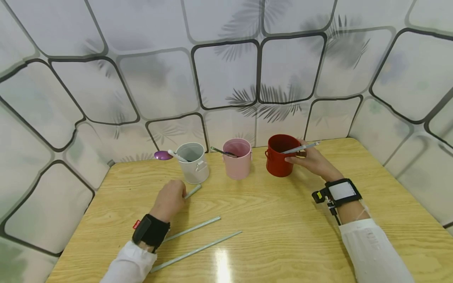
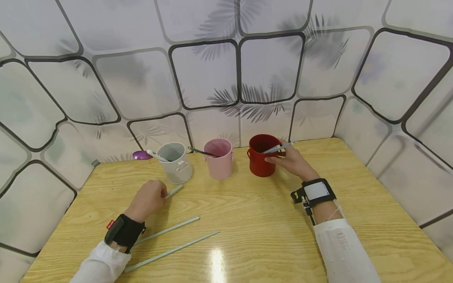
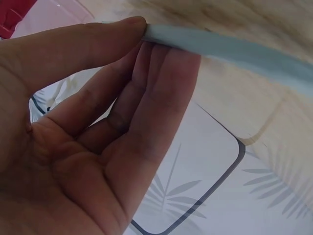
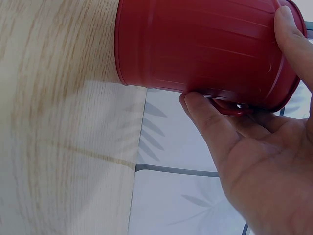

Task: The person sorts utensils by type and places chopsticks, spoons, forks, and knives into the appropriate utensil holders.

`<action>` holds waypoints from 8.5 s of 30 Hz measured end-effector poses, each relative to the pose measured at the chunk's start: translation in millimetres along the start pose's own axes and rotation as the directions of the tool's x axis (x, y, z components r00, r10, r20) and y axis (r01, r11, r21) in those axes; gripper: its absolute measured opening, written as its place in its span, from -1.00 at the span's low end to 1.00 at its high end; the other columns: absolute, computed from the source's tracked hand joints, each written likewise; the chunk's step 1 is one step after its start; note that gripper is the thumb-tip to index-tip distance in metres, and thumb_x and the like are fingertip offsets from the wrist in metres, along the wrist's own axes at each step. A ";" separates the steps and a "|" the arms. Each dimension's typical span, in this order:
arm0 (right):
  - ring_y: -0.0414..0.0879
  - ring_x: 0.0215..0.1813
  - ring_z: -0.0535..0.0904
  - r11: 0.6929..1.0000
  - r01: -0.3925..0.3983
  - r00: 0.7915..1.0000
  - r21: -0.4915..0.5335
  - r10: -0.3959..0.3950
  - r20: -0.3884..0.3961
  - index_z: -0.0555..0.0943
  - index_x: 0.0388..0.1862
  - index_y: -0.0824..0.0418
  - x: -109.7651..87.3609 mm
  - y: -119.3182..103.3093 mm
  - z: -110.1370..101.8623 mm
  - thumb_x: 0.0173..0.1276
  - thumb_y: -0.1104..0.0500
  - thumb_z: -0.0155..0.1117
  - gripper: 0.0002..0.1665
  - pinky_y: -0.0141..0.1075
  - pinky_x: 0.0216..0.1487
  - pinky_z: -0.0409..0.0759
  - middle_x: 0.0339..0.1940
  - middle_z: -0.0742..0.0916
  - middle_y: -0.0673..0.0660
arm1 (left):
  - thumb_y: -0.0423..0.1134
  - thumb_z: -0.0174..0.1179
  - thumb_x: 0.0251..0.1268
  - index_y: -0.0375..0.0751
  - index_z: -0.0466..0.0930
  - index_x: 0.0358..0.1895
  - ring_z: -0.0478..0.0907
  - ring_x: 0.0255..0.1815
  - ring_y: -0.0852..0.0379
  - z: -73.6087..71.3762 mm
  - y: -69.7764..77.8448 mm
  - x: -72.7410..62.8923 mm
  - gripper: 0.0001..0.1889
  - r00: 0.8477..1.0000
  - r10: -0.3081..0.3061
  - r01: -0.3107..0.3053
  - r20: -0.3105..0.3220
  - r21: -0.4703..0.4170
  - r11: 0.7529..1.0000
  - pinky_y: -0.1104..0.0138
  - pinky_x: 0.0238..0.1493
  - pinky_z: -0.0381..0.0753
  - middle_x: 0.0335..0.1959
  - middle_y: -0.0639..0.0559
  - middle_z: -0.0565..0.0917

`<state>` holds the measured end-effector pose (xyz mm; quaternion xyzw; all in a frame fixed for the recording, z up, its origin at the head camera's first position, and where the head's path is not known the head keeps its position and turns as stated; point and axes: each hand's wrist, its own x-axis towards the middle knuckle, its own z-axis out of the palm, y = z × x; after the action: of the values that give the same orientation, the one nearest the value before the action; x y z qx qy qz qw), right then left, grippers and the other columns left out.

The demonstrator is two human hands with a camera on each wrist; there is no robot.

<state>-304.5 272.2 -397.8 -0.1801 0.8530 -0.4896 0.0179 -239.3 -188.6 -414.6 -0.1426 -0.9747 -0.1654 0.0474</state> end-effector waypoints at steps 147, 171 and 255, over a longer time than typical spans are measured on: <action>0.23 0.33 0.45 0.997 0.074 0.997 -0.029 -0.075 -0.021 0.37 0.37 0.39 1.6 3.4 1.8 0.48 0.34 0.31 -0.44 0.25 0.42 0.33 0.30 0.55 0.35 | -0.45 0.31 0.37 -0.34 0.58 -0.05 0.64 0.00 0.10 6.0 219.2 98.9 -0.83 0.628 0.556 -0.771 -0.544 -0.337 0.541 0.50 0.09 0.58 -0.06 -0.11 0.64; 0.24 0.37 0.43 0.994 0.101 0.995 -0.027 -0.102 -0.012 0.30 0.47 0.45 2.6 3.8 0.5 0.48 0.40 0.28 -0.35 0.19 0.38 0.43 0.36 0.52 0.39 | -0.39 0.32 0.40 -0.24 0.65 -0.08 0.58 -0.03 0.08 25.4 221.4 111.1 -0.89 0.756 0.547 -0.649 -0.359 -0.301 0.699 0.52 0.06 0.56 -0.14 -0.04 0.68; 0.33 0.44 0.38 0.999 -0.015 1.000 0.042 0.015 0.011 0.11 0.63 0.32 -0.6 5.2 -0.5 0.50 0.21 0.34 -0.12 -0.51 0.05 0.54 0.48 0.43 0.39 | -0.53 0.37 0.26 -0.36 0.66 0.07 0.65 0.03 -0.03 -51.9 109.9 -19.7 -0.69 0.706 0.463 -0.589 -0.536 -0.079 0.805 0.20 0.08 0.66 -0.02 -0.14 0.69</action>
<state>-305.5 275.2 -402.0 -0.1761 0.8437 -0.5062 0.0301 -185.8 -111.8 -334.6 -0.3744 -0.8187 -0.2940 0.3210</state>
